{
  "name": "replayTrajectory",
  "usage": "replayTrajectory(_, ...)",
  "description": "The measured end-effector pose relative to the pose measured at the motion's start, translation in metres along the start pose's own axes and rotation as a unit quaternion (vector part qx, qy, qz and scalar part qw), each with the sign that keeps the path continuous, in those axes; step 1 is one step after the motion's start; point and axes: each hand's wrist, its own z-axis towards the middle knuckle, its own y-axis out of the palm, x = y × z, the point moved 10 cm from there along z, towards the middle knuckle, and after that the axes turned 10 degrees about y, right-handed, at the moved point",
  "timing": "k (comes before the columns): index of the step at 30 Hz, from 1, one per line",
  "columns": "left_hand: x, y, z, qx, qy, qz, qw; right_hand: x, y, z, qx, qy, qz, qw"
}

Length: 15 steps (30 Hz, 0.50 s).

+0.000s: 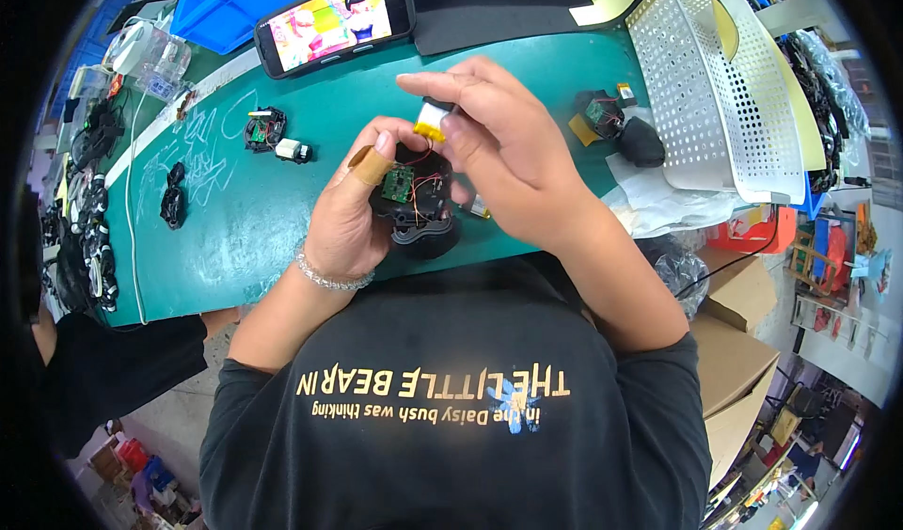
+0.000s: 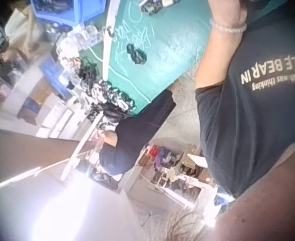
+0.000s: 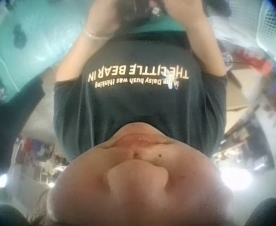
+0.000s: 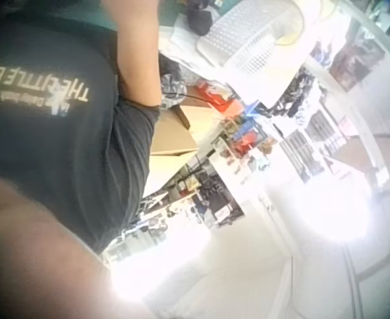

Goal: The person assembles small black electronic devices by inserting batteries and securing them with black adhesive tape. They handle multiple units one at a time, placing finished items into a blue bin while working at a green table.

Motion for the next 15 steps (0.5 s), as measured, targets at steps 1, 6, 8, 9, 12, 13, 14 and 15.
replayTrajectory(1,0.0,0.0,0.001,-0.003,-0.003,0.004,1.0,0.001,0.001,-0.002,0.001,0.016,0.015,1.0)
replayTrajectory(6,0.011,-0.01,0.002,0.017,0.037,0.232,0.972,0.003,0.007,-0.001,-0.044,0.021,0.008,0.999)
replayTrajectory(8,0.014,-0.005,0.005,0.014,0.061,0.275,0.96,-0.002,0.006,0.003,-0.073,0.008,-0.015,0.997)
replayTrajectory(9,0.013,-0.004,0.004,0.019,0.055,0.28,0.958,-0.003,0.004,0.005,-0.068,-0.003,-0.001,0.998)
replayTrajectory(12,0.008,-0.006,0.004,0.009,0.065,0.26,0.963,-0.016,0.002,0.007,-0.023,-0.047,-0.12,0.991)
replayTrajectory(13,0.005,-0.008,0.005,0.013,0.055,0.225,0.973,-0.018,0.003,0.006,-0.026,-0.046,-0.143,0.988)
replayTrajectory(14,0.002,-0.007,0.008,-0.002,0.057,0.224,0.973,-0.02,0.0,0.005,-0.013,-0.043,-0.167,0.985)
replayTrajectory(15,0.002,-0.009,0.007,-0.011,0.059,0.226,0.972,-0.02,0.0,0.005,-0.004,-0.041,-0.187,0.981)
